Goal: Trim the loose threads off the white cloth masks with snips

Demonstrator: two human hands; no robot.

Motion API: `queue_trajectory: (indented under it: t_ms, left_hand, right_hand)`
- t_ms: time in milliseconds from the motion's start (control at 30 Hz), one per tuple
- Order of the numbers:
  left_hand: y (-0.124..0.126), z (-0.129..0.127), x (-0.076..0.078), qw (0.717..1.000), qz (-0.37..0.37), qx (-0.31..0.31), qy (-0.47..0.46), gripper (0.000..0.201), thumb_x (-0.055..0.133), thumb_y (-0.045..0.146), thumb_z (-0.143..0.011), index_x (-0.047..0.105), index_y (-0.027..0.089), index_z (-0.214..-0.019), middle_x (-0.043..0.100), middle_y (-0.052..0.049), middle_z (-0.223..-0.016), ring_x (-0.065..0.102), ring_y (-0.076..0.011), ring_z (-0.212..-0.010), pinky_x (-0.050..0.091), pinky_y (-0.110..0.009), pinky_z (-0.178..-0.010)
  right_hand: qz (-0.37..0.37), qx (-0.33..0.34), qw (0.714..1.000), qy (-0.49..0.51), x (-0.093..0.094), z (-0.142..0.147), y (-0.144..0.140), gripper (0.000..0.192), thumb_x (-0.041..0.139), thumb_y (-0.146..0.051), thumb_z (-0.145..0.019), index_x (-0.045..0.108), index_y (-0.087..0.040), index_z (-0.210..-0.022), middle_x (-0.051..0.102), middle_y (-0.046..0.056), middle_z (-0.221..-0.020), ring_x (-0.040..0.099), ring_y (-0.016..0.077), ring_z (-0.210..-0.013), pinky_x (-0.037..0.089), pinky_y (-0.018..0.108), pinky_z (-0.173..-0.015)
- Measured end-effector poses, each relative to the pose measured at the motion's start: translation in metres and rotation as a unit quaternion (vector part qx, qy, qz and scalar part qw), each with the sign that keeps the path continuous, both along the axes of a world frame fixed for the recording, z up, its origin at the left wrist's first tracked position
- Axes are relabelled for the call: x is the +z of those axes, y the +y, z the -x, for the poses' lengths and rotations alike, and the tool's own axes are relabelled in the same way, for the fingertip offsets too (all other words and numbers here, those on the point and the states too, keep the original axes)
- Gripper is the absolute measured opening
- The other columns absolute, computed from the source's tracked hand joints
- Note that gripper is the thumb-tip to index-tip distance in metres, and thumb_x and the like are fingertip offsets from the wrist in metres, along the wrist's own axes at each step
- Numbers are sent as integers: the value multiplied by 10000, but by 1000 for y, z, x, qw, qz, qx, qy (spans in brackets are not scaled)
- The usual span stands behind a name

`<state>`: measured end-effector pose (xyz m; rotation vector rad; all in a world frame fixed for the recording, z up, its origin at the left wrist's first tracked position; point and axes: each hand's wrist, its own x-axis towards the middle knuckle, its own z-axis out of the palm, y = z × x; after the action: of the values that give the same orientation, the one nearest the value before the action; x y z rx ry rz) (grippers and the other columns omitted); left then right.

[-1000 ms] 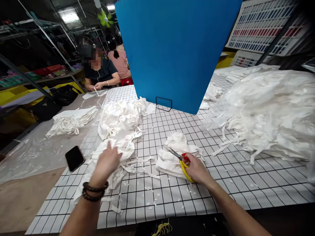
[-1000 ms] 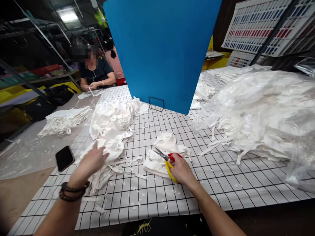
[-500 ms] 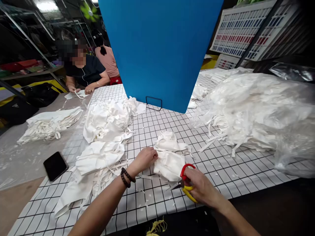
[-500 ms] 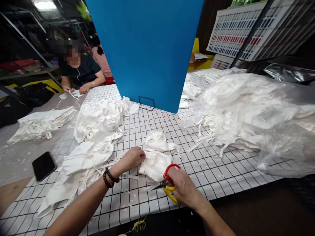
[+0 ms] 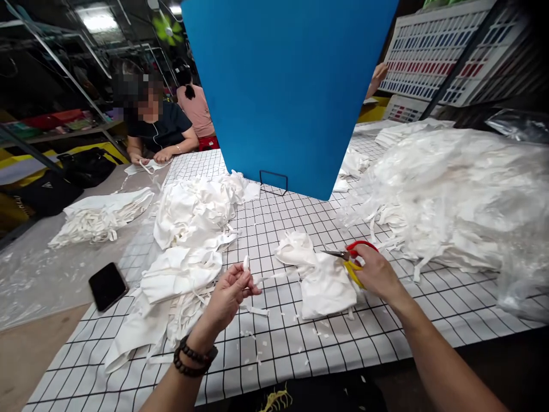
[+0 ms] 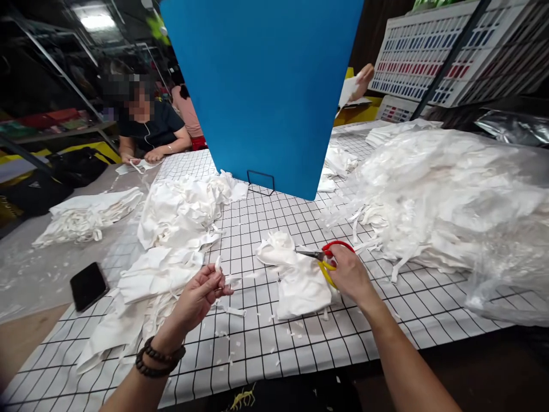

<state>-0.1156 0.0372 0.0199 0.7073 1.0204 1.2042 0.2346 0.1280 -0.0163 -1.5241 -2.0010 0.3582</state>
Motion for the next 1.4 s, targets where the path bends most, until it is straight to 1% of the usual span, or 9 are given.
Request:
queue_trajectory:
  t_ms: [200, 300, 433, 533, 733, 967, 1133, 1267, 1400]
  left_hand:
    - [-15, 20, -2, 992, 20, 66, 102, 278, 718, 352, -789, 537, 190, -924, 526, 70, -653, 581, -93, -586, 494, -245, -676]
    - [-17, 32, 1, 963, 8, 56, 265, 268, 652, 438, -822, 566, 193, -887, 526, 50, -655, 523, -106, -550, 454, -241, -578]
    - [-16, 35, -5, 815, -56, -28, 576, 329, 613, 507, -824, 679, 206, -939, 632, -59, -893, 611, -248, -857, 496, -376, -762]
    - [-7, 14, -15, 738, -144, -15, 659, 356, 608, 475, -838, 678, 220, -1076, 552, -126, -1202, 514, -327, -1148, 421, -491, -969]
    - [37, -46, -32, 798, -192, -187, 540, 329, 451, 361, -942, 604, 187, -1176, 574, -124, -1173, 533, -252, -1116, 426, -402, -976]
    - [77, -57, -31, 792, -138, -349, 481, 315, 543, 448, -860, 665, 172, -767, 660, -31, -701, 562, -180, -628, 421, -275, -572]
    - [60, -65, -7, 808, -133, -392, 420, 289, 517, 415, -893, 656, 171, -825, 708, -31, -793, 595, -158, -709, 440, -246, -640]
    - [35, -76, 23, 865, -126, -371, 314, 282, 543, 400, -903, 674, 159, -837, 711, -40, -805, 589, -140, -713, 435, -233, -664]
    - [14, -84, 57, 912, -106, -321, 230, 266, 584, 388, -892, 691, 157, -816, 706, -38, -764, 547, -118, -652, 399, -221, -623]
  right_hand:
    - [98, -98, 982, 126, -1, 20, -22, 250, 616, -321, -759, 552, -220, -978, 651, 28, -830, 603, 192, -718, 480, 305, -666]
    - [186, -88, 967, 148, 4, 27, -31, 382, 690, -348, -703, 535, -225, -1030, 637, 6, -815, 588, 175, -673, 484, 289, -618]
    - [236, -9, 967, 97, -2, 39, -45, 362, 724, -334, -650, 534, -231, -940, 627, 1, -857, 572, 160, -652, 468, 276, -580]
    - [226, 12, 972, 69, -13, 44, -54, 215, 630, -280, -704, 527, -227, -887, 638, 6, -888, 572, 157, -651, 453, 285, -595]
    - [212, 20, 974, 73, -23, 41, -59, 171, 545, -210, -720, 512, -229, -886, 630, 1, -853, 581, 168, -686, 442, 288, -626]
    - [185, -9, 979, 80, -12, 42, -66, 179, 541, -217, -720, 507, -234, -895, 618, -7, -800, 563, 173, -681, 433, 280, -623]
    - [135, -50, 984, 108, -12, 62, -56, 218, 564, -273, -732, 528, -228, -942, 640, 19, -860, 569, 176, -665, 435, 284, -613]
    - [97, -115, 981, 124, -10, 67, -30, 224, 573, -321, -737, 510, -212, -923, 624, 45, -808, 585, 219, -706, 433, 309, -613]
    - [42, -139, 979, 144, 29, 48, -5, 274, 574, -281, -734, 498, -214, -989, 612, 37, -838, 559, 194, -681, 432, 294, -603]
